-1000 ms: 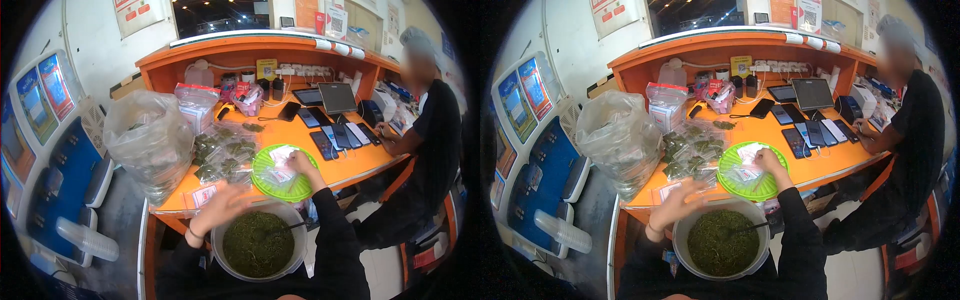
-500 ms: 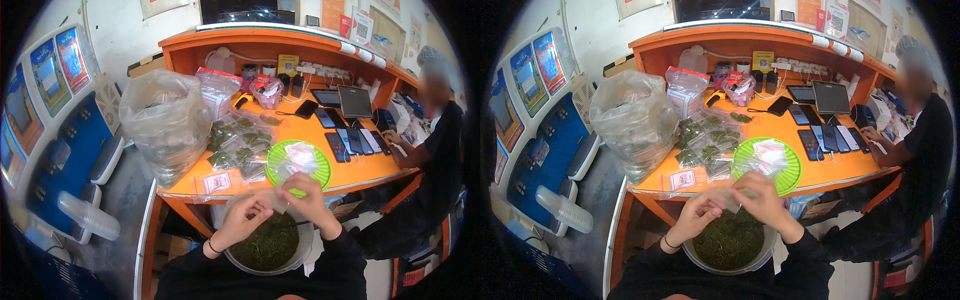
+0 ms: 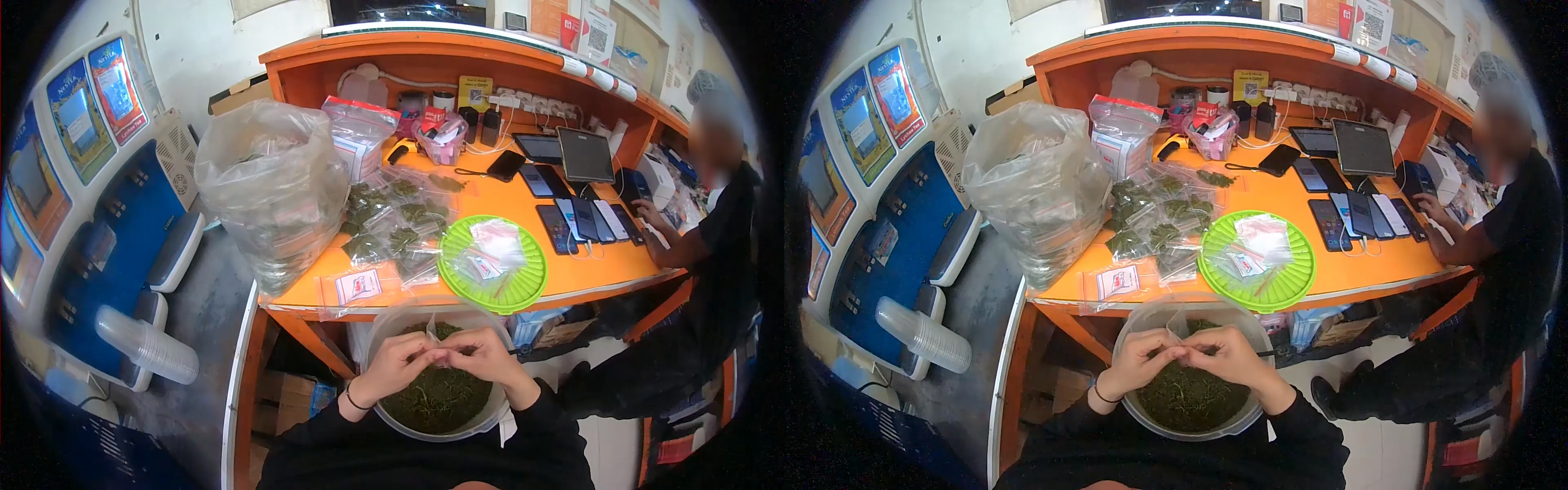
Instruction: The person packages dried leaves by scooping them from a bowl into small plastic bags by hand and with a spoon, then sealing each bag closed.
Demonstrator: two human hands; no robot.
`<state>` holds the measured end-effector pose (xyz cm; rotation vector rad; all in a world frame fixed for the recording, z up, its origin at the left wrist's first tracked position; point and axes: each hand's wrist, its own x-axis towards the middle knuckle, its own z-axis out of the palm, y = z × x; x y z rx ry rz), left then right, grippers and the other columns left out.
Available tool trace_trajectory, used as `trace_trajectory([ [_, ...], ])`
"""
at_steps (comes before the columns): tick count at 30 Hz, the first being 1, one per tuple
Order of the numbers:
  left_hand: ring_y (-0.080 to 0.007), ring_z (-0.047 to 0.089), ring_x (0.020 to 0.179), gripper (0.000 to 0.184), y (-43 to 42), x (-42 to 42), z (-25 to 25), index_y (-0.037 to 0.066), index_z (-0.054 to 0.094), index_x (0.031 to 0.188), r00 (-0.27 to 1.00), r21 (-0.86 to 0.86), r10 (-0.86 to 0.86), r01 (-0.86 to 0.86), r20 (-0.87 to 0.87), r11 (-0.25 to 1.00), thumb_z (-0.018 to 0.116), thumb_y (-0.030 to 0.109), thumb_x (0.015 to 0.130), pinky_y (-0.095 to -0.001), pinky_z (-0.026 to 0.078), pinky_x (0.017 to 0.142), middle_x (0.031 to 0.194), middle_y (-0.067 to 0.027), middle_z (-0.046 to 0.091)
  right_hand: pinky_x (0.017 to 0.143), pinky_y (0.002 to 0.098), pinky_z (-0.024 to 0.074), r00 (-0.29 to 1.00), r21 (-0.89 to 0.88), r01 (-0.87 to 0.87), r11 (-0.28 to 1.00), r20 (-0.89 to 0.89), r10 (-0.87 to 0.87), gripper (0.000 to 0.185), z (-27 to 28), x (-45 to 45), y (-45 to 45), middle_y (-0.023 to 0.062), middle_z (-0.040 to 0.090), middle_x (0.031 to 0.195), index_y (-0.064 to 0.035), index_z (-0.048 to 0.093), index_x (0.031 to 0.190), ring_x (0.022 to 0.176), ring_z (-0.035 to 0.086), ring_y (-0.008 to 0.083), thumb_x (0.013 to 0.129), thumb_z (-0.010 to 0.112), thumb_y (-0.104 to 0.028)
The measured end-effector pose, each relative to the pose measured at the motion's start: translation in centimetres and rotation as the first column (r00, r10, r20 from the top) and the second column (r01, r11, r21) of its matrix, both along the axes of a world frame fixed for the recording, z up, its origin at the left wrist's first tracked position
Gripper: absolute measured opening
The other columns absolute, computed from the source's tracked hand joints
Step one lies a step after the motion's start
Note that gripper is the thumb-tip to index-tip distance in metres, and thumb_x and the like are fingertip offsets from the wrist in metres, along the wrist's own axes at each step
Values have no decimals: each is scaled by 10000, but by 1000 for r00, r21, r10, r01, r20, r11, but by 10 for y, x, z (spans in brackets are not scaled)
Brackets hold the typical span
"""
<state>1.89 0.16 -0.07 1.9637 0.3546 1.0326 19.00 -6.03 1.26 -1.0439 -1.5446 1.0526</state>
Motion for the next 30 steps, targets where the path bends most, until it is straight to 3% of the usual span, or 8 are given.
trace_trajectory([
  [3,-117,513,499,102,-1,0,3,-12,605,730,990,133,112,-100,-82,986,641,72,776,-245,374,450,615,-81,557,527,257,455,939,197,172,965,263,-221,79,-1,-2,0,93,606,664,8,621,797,582,591,153,723,628,-20],
  [8,-200,500,434,130,-12,0,6,7,567,651,961,132,243,-227,-128,965,620,70,751,-287,388,431,536,-90,507,478,277,448,783,476,387,790,282,-554,66,-8,1,6,84,564,597,-17,587,714,511,566,214,686,646,-26],
  [12,-184,500,413,159,-13,0,6,-2,558,618,915,52,351,-348,-197,936,632,81,732,-285,371,408,503,-86,501,700,345,451,739,631,67,773,489,-464,260,0,-2,4,129,571,985,-33,602,888,839,570,266,640,605,45],
  [19,-270,553,513,114,-22,6,15,37,543,687,937,364,277,-188,-211,912,590,115,756,-340,428,464,627,-94,564,885,456,356,739,375,-86,923,646,-193,697,7,-2,-1,244,344,1293,-177,434,1295,1095,427,382,628,627,-241],
  [22,-249,562,528,84,-31,12,16,66,537,721,962,472,210,-105,-174,875,585,121,762,-338,432,468,681,-75,574,946,416,333,683,296,-93,951,714,-155,603,12,-13,-7,197,332,1326,-132,506,1237,1134,417,367,649,624,-186],
  [26,-266,563,739,93,-27,9,25,74,583,821,963,514,211,-97,-167,852,592,147,766,-386,447,704,770,-81,563,906,391,365,807,235,-102,967,588,-58,487,-1,-3,-4,187,394,1252,-147,454,1282,1082,440,345,803,539,-157],
  [27,-257,551,847,194,-25,0,41,46,597,928,967,482,232,-153,-109,863,604,171,779,-378,410,805,850,-81,572,900,376,369,864,204,-119,972,504,0,447,2,-1,-5,172,418,1222,-139,457,1278,1069,447,325,835,514,-143],
  [30,-210,551,905,264,-13,0,42,11,584,1001,876,16,480,-481,58,877,614,174,795,-332,414,796,952,-75,583,866,339,373,957,43,-216,976,207,203,370,13,5,-7,122,487,1073,-103,459,1270,1001,465,252,904,468,-160],
])
